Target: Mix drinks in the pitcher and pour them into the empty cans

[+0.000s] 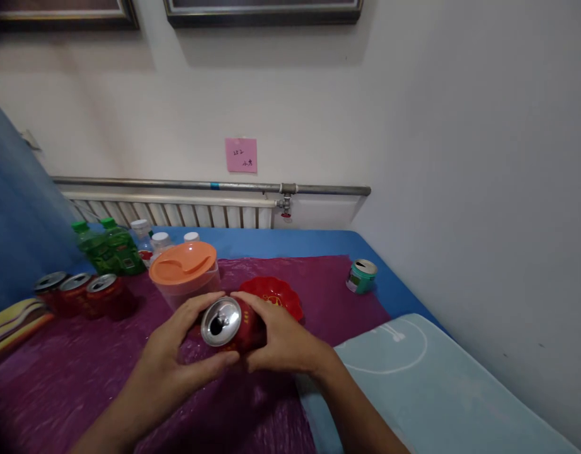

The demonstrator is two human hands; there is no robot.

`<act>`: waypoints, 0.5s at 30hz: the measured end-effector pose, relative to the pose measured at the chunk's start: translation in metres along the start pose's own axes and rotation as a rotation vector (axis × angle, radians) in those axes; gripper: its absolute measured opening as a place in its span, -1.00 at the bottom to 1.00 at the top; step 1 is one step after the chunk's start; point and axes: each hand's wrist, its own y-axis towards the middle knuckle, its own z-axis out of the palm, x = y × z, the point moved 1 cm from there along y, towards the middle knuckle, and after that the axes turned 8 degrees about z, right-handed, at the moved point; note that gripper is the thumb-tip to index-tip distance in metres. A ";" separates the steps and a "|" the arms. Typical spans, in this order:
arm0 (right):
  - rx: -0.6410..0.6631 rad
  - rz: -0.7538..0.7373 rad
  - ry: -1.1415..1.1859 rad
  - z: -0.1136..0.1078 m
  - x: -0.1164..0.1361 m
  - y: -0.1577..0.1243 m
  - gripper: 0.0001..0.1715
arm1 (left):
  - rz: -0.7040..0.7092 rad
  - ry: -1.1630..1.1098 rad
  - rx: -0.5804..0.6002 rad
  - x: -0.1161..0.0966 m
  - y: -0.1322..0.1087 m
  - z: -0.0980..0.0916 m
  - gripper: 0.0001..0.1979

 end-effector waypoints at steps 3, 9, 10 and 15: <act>-0.101 0.032 0.025 -0.002 -0.010 0.003 0.01 | 0.112 0.071 -0.074 -0.002 -0.010 -0.008 -0.32; -0.393 0.059 0.269 -0.019 -0.032 0.012 -0.17 | -0.065 0.018 -0.722 0.036 0.001 -0.082 -0.64; -0.435 0.070 0.304 -0.021 -0.034 0.014 -0.19 | -0.220 -0.115 -0.733 0.051 0.009 -0.092 -0.71; -0.512 0.131 0.348 -0.021 -0.042 0.017 -0.21 | -0.577 -0.416 -0.531 0.120 0.044 -0.097 -0.93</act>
